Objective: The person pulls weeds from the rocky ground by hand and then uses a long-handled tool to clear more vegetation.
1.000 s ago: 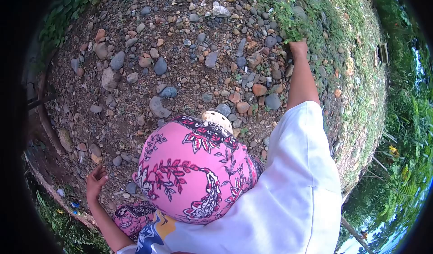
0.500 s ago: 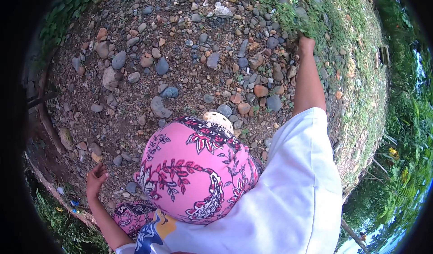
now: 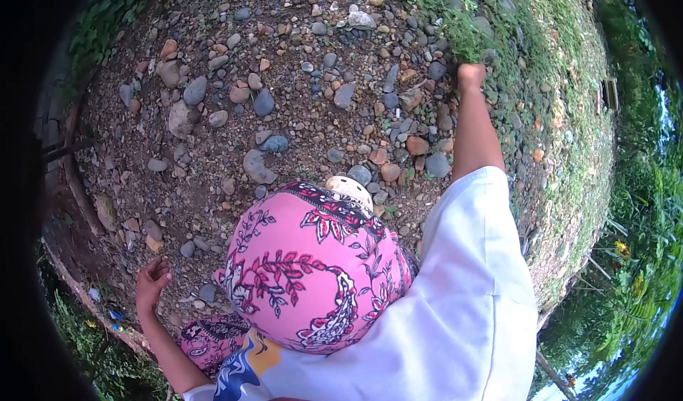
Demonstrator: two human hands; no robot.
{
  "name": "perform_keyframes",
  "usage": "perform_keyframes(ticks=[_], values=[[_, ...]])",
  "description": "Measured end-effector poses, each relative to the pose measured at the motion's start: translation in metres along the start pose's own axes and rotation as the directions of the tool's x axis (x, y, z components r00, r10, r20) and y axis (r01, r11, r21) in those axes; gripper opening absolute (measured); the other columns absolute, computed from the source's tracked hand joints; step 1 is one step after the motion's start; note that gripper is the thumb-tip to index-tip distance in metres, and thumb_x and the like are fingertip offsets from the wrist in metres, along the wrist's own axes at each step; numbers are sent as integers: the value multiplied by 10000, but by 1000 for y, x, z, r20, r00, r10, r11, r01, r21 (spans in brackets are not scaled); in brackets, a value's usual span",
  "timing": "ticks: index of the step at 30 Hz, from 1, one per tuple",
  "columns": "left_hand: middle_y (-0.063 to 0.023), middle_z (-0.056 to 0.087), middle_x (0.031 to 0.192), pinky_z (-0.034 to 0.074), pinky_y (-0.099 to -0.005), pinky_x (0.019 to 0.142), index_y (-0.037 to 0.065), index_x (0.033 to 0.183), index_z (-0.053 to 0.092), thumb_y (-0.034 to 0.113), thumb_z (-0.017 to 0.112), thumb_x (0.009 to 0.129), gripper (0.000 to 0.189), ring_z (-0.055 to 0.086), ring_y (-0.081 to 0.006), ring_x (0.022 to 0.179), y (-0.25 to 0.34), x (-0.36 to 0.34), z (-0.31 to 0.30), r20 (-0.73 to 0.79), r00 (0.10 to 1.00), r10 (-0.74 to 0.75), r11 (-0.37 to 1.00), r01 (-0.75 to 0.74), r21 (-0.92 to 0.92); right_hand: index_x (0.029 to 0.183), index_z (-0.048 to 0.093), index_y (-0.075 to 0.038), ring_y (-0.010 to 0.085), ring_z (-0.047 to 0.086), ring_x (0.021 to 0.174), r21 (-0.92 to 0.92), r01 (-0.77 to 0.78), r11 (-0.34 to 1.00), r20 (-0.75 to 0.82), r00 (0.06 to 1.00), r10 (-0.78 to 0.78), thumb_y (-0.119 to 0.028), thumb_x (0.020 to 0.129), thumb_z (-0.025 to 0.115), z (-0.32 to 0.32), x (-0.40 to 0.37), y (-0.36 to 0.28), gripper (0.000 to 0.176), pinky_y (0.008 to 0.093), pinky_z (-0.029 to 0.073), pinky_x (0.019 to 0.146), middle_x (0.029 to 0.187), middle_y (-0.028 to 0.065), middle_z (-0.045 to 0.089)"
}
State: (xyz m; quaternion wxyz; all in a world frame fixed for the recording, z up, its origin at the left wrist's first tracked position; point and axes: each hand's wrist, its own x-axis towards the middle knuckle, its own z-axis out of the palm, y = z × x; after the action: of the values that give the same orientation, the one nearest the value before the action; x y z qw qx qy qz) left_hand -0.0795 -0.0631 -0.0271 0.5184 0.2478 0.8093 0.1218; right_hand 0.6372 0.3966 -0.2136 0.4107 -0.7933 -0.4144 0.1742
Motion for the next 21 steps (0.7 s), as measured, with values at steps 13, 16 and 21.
perform_keyframes(ticks=[13,16,21], values=[[-154,533,1139,432,-306,874,-69,1248,383,55,674,666,662,536,-203,1009,7,13,6,4,999,-49,999,49,-6,1028,551,-56,176,582,751,131,-46,990,162,987,24,-111,731,692,-40,59,26,334,321,471,680,923,49,602],[-155,533,1141,434,-301,872,-73,1247,380,47,677,669,661,538,-202,1007,-2,20,4,17,999,-30,999,30,41,1011,586,-42,186,583,745,-179,-59,982,349,930,119,-232,646,747,-29,61,14,442,314,458,708,853,48,623],[-161,533,1146,429,-308,882,-73,1248,377,29,692,661,673,539,-208,1012,-7,22,4,26,998,-50,998,49,31,957,626,-49,292,598,875,-663,98,742,183,983,33,-381,666,618,-5,70,2,441,356,455,757,928,164,629]])
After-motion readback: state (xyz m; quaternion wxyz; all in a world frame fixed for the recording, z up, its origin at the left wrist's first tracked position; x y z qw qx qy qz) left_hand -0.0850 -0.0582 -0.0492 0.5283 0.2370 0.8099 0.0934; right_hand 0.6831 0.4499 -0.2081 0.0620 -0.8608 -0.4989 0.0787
